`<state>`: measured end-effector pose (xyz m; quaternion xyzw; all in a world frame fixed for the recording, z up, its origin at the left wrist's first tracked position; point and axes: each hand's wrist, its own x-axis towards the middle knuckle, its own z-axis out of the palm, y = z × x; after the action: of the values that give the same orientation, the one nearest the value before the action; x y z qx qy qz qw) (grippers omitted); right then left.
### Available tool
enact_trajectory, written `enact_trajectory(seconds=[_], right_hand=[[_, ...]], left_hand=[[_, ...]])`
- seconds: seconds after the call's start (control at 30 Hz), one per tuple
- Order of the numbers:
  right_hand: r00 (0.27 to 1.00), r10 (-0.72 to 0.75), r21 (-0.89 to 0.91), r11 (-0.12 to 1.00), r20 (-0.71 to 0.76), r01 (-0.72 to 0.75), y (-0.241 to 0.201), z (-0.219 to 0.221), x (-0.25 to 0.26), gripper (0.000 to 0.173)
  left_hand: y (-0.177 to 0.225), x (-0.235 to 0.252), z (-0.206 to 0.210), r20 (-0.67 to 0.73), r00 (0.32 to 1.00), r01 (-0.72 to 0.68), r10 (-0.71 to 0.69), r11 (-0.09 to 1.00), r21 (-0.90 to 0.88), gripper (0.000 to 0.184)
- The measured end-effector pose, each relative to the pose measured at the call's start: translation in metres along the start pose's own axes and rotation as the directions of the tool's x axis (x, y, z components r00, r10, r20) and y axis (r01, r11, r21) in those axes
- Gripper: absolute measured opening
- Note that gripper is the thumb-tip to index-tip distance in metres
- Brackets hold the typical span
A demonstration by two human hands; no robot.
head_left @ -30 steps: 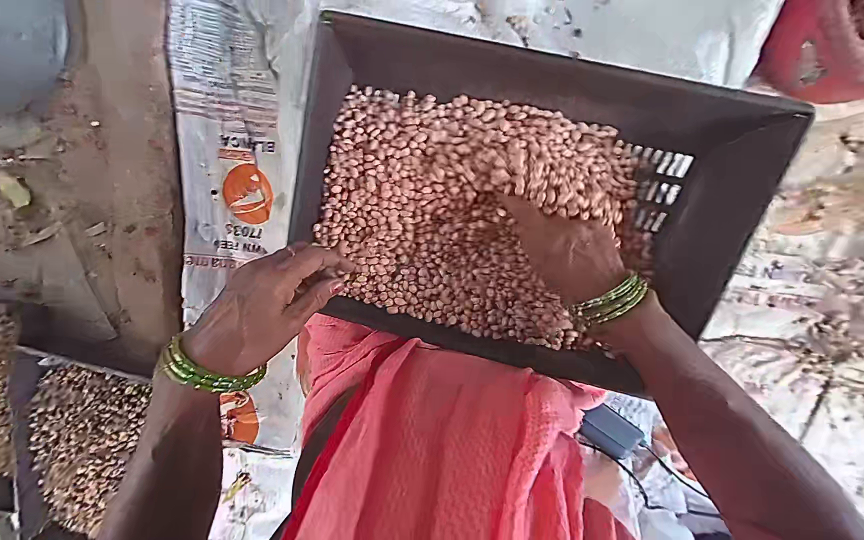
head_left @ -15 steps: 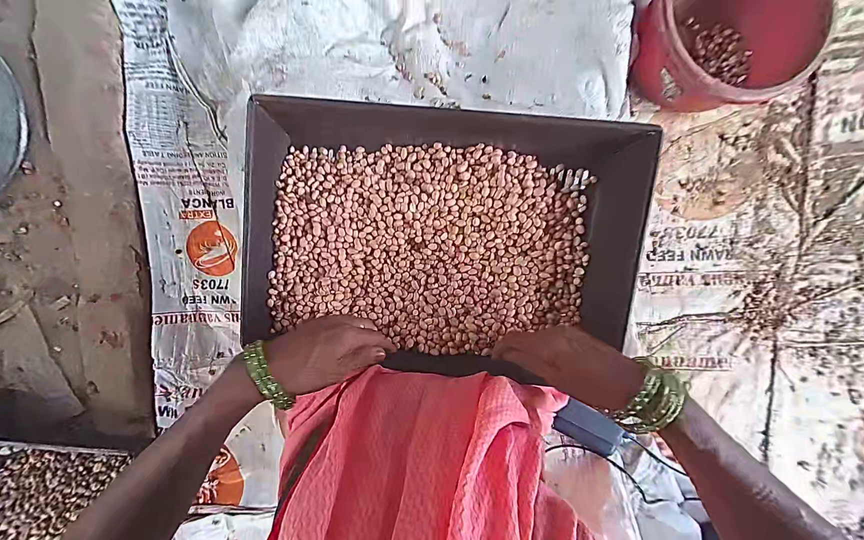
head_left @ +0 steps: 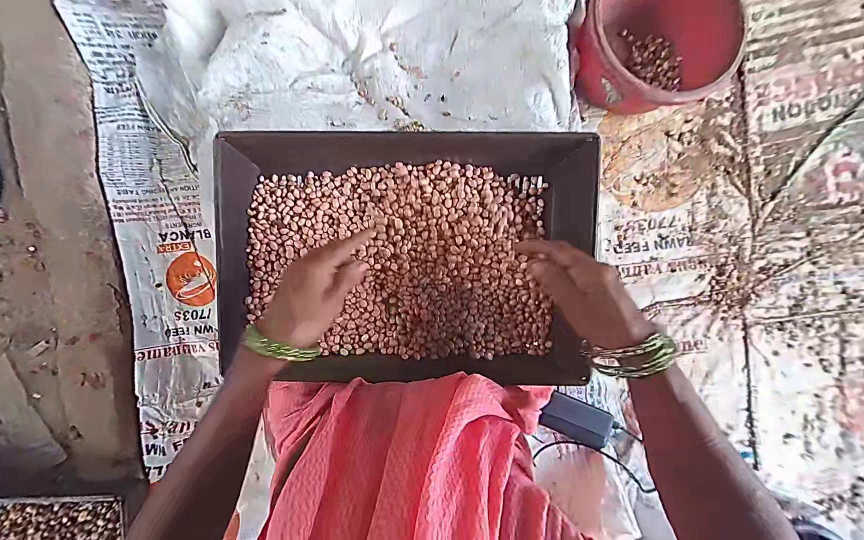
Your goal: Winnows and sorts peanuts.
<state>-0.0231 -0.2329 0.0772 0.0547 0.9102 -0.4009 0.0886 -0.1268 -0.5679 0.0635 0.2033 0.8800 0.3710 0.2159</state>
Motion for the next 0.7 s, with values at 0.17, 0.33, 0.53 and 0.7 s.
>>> enact_trajectory(seconds=[0.17, 0.33, 0.53, 0.7], right_hand=[[0.997, 0.063, 0.346, 0.935, 0.047, -0.076, -0.006, -0.002, -0.011, 0.025], [0.989, -0.043, 0.052, 0.998, 0.139, 0.036, -0.017, 0.036, -0.006, 0.023], [0.976, -0.199, -0.568, 0.795, 0.089, 0.214, -0.026, 0.098, 0.005, 0.023], [0.981, -0.151, -0.459, 0.868, 0.12, 0.19, -0.032, 0.096, 0.013, 0.02]], left_hand=[[-0.031, -0.046, -0.039, -0.104, 0.992, 0.06, -0.065, 0.997, -0.048, 0.035], [-0.057, -0.085, -0.069, -0.263, 0.957, 0.09, -0.118, 0.989, -0.117, 0.035], [-0.213, -0.193, -0.159, -0.307, 0.928, 0.265, -0.209, 0.952, 0.152, 0.045], [-0.194, -0.224, -0.182, -0.528, 0.476, 0.843, -0.703, 0.537, 0.045, 0.045]])
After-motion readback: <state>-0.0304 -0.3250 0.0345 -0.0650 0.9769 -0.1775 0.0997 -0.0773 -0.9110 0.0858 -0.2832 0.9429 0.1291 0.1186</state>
